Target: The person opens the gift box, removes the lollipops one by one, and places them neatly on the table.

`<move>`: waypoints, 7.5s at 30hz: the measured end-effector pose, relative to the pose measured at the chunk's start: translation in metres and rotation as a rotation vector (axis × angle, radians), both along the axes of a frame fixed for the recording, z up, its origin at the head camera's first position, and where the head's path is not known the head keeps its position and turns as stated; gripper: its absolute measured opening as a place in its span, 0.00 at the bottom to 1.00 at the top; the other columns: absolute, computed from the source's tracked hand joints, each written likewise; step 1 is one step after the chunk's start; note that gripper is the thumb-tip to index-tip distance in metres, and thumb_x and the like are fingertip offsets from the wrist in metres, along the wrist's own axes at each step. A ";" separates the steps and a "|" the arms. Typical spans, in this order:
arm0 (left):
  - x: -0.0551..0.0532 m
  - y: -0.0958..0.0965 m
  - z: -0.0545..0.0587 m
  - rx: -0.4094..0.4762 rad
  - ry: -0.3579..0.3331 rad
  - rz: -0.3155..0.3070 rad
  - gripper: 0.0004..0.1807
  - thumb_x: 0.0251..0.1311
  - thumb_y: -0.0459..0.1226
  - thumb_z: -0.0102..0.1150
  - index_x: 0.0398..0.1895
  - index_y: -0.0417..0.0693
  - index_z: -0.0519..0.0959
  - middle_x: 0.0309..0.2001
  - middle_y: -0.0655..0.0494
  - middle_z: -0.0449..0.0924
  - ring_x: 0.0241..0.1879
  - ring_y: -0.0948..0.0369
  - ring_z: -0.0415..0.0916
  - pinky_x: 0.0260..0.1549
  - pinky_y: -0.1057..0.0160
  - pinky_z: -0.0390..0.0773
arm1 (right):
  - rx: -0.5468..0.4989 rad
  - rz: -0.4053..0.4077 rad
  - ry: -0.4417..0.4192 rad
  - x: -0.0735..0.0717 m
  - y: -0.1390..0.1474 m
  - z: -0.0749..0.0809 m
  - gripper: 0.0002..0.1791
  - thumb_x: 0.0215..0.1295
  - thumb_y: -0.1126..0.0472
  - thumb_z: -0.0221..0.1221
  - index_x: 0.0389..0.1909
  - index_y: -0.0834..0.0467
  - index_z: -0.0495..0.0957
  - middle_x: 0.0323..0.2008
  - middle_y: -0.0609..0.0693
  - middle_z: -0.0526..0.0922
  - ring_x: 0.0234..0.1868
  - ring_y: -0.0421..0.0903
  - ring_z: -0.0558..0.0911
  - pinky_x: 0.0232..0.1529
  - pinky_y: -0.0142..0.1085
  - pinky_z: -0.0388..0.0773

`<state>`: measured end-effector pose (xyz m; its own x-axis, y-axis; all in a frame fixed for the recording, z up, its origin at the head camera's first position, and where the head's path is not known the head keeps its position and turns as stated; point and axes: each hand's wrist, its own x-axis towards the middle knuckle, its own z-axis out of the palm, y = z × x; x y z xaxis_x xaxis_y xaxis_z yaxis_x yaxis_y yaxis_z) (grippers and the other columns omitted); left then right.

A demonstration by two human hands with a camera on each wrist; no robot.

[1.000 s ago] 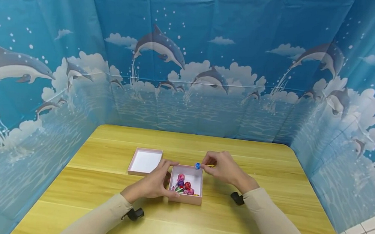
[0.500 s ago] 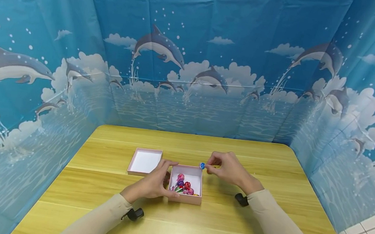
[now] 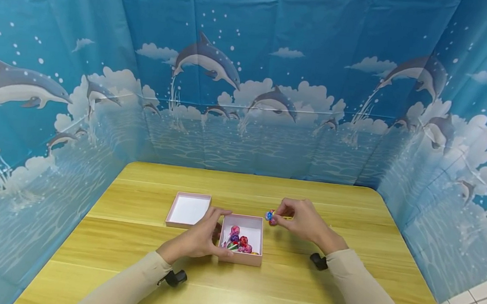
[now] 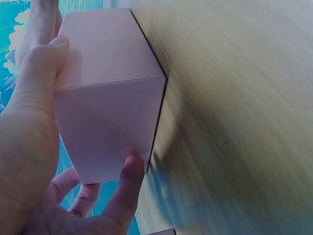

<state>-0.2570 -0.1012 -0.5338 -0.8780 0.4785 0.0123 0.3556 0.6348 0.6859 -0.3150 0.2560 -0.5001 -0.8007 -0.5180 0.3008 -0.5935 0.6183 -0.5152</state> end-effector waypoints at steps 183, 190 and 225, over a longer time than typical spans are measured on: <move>0.000 -0.001 -0.002 0.034 0.002 -0.028 0.62 0.66 0.56 0.88 0.93 0.47 0.59 0.80 0.42 0.63 0.52 0.63 0.76 0.60 0.58 0.82 | 0.301 0.434 -0.205 -0.001 -0.108 0.018 0.16 0.79 0.72 0.69 0.63 0.64 0.92 0.55 0.58 0.97 0.52 0.48 0.96 0.56 0.43 0.95; 0.000 -0.001 -0.004 0.031 0.012 -0.029 0.62 0.66 0.57 0.88 0.93 0.47 0.59 0.79 0.41 0.63 0.50 0.62 0.75 0.58 0.59 0.81 | 0.323 0.447 -0.240 -0.002 -0.114 0.017 0.16 0.79 0.71 0.71 0.63 0.63 0.92 0.54 0.57 0.96 0.52 0.49 0.96 0.55 0.39 0.93; 0.001 -0.001 -0.005 0.034 0.038 -0.027 0.62 0.65 0.57 0.88 0.92 0.46 0.60 0.78 0.42 0.64 0.53 0.60 0.75 0.63 0.56 0.80 | 0.240 0.476 -0.229 -0.002 -0.118 0.012 0.06 0.81 0.71 0.70 0.48 0.57 0.92 0.44 0.50 0.95 0.41 0.38 0.93 0.45 0.27 0.88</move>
<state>-0.2557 -0.1019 -0.5386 -0.8632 0.5010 0.0617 0.3986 0.6014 0.6925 -0.3165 0.1384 -0.4878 -0.4932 -0.8696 -0.0234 -0.7249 0.4258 -0.5415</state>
